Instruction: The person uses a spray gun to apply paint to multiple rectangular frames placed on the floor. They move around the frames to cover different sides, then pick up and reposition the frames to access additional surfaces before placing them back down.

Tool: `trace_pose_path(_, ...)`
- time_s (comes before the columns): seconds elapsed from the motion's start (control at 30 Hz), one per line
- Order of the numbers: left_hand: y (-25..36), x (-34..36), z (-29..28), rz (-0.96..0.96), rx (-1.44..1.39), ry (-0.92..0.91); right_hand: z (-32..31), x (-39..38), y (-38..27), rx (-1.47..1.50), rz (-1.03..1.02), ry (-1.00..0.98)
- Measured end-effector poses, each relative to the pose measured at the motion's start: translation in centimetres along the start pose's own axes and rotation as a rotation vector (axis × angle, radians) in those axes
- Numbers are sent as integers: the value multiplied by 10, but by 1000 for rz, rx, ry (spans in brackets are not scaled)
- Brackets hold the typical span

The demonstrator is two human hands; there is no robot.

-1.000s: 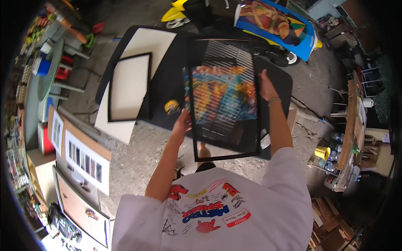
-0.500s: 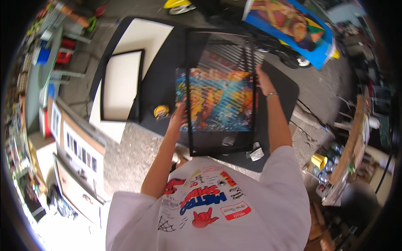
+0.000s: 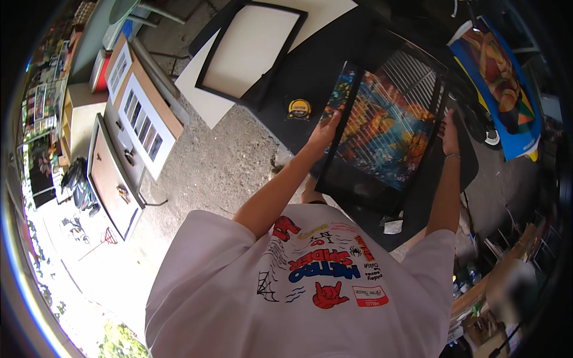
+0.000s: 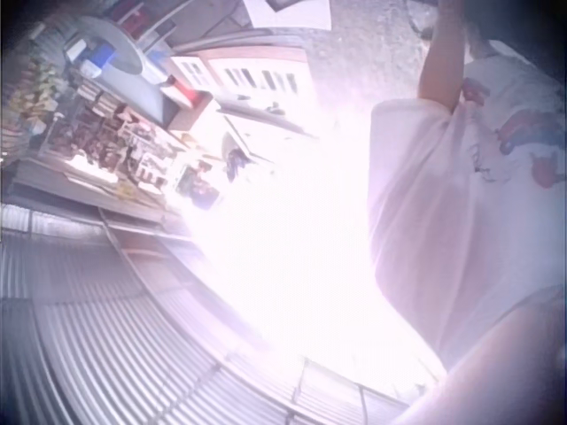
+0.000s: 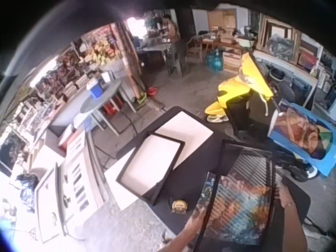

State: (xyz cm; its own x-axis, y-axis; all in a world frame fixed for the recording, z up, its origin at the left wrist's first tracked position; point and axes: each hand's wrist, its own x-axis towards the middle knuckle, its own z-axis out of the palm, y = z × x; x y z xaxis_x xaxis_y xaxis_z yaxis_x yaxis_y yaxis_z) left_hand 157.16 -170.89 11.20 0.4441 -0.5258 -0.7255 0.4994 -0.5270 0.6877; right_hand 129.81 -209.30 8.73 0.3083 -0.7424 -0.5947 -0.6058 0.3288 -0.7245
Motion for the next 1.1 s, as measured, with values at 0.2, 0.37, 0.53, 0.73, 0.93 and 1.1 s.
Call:
trace_pose_path(0.2,23,-61,-25,420,135,169,-45,-24,5,4,-212,335)
trace_pose_path(0.37,-47,-123,-141,204,72,54,11,-143,-39,-49,-338,256)
trace_pose_path(0.53,-248,-177,-276,-209,56,345,88,-244,-18,-215,-392,82)
trace_pose_path(0.73,-434,-309,-347,-701,62,481,229,-377,13,-381,-537,-337)
trace_pose_path(0.93,-473,-313,-368,-443,-55,340,303,-462,55,-806,-364,-679)
trace_pose_path(1.1,-442,-274,-399,-342,-145,290,327,-489,41,-739,-439,-525)
